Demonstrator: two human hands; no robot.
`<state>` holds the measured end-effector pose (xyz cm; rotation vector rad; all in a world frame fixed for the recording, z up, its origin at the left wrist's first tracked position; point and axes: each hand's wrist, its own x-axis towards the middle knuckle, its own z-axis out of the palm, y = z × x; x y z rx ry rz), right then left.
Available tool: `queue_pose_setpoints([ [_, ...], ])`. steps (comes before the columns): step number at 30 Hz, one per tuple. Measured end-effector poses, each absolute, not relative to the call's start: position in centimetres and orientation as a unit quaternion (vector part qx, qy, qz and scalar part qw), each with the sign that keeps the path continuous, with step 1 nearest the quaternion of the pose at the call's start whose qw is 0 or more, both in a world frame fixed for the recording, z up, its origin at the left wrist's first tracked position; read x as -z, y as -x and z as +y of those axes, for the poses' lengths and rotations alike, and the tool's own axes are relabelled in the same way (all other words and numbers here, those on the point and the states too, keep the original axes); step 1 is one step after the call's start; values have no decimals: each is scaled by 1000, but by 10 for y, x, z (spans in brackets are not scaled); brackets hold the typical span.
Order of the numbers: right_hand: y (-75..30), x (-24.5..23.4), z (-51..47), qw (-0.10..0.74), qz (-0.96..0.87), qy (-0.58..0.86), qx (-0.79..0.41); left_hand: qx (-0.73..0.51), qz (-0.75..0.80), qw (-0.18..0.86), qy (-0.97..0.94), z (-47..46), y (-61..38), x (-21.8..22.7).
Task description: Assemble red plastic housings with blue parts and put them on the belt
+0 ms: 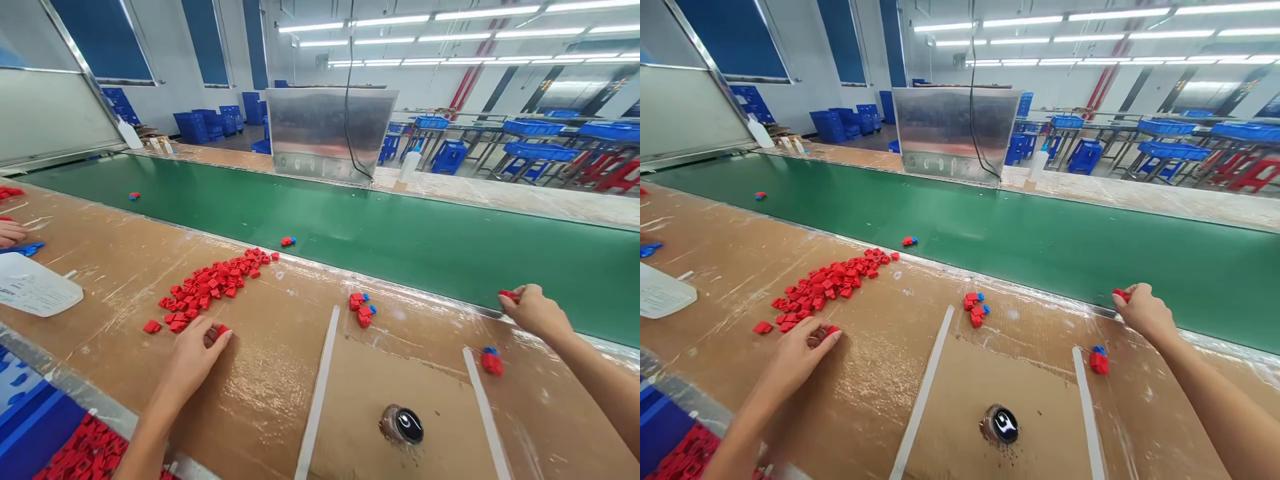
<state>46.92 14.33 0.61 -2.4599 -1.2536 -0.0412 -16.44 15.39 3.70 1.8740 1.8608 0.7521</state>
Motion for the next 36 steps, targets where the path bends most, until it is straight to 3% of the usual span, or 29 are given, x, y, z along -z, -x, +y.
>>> queue_pose_setpoints([
  [4,-444,-29,86,281,-448,839,-125,-318,606,352,-638,140,140,-28],
  [8,-404,-40,16,350,-491,765,-228,-385,587,360,-614,130,110,-22],
  [14,-356,-51,-54,398,-489,711,-312,-369,524,532,-554,109,67,-16],
  [25,-292,-50,-78,407,-524,681,-309,-276,359,729,-513,48,-1,-2],
  [36,-246,-54,-37,311,-661,660,-177,-265,331,748,-511,18,-9,11],
])
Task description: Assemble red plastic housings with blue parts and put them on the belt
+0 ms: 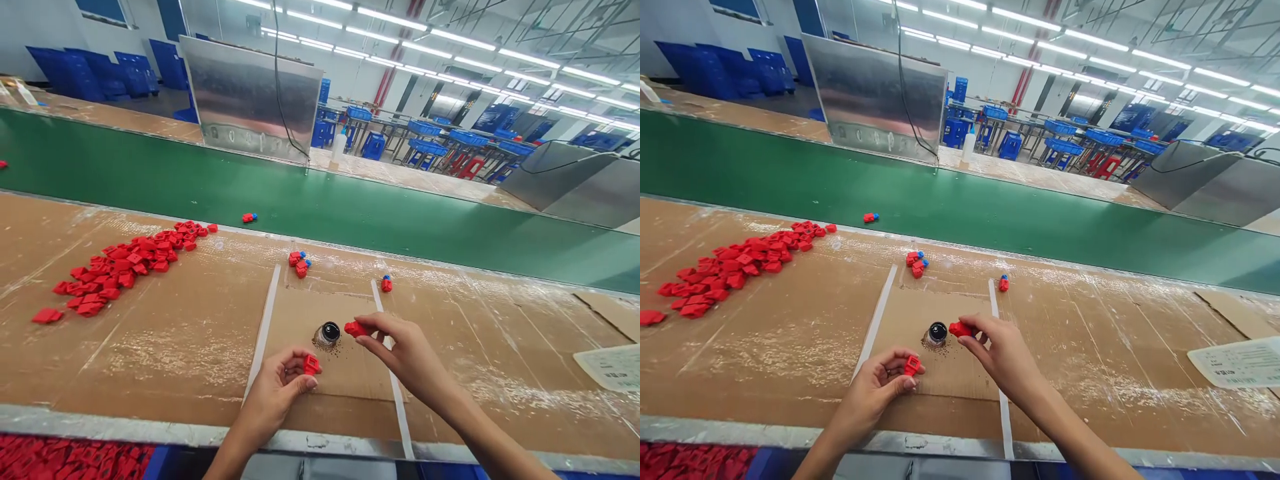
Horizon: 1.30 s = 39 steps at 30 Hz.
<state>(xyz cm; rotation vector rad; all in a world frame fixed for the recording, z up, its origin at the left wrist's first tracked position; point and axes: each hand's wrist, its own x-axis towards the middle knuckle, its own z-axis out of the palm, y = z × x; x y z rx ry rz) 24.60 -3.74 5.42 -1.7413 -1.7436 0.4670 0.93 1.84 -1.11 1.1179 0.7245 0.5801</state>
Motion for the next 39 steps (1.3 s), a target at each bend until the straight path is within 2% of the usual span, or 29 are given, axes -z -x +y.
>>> queue_pose_setpoints([
  [24,-227,-43,-24,218,-756,609,-99,-256,330,729,-541,8,-6,16],
  [31,-227,-50,-22,249,-761,598,-41,-266,315,750,-517,9,-5,16],
  [39,-226,-52,-25,247,-759,599,-61,-283,304,755,-508,2,0,14],
])
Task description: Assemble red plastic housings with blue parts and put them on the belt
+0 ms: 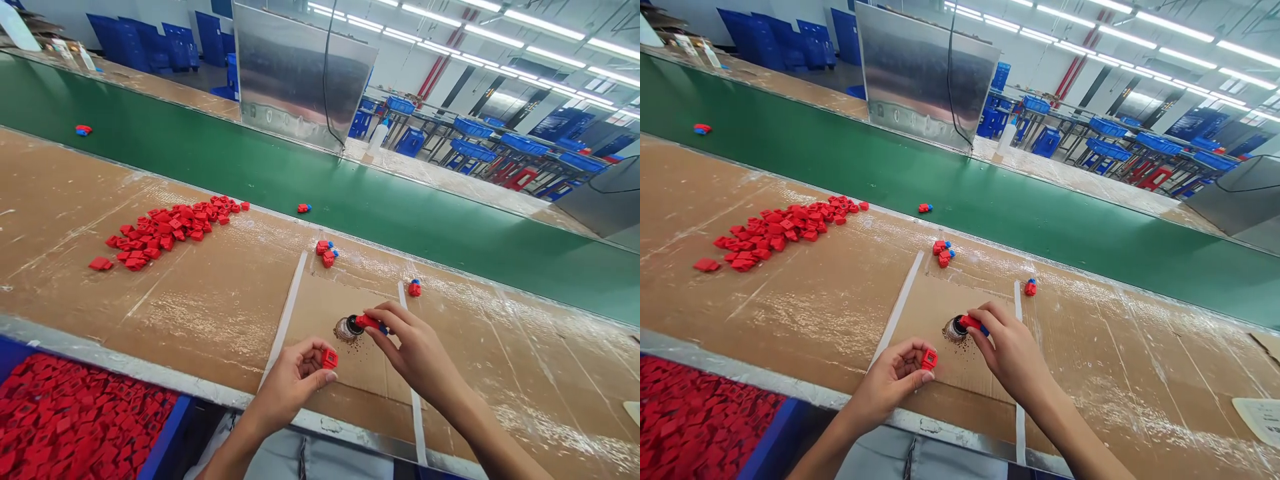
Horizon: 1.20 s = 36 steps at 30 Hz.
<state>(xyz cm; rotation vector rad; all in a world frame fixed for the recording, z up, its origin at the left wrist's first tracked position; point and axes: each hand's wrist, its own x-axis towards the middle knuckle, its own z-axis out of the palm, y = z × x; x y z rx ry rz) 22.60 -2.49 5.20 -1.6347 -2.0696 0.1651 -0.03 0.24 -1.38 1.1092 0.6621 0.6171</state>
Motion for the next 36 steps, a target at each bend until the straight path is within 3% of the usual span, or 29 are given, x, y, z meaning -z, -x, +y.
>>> queue_pose_setpoints([
  [6,-223,-53,-26,278,-738,612,-66,-276,308,751,-516,1,1,13],
  [12,-197,-59,-48,331,-726,583,-154,-270,308,767,-494,1,1,14],
  [36,-175,-35,-67,302,-726,589,-188,-258,279,784,-491,4,1,7],
])
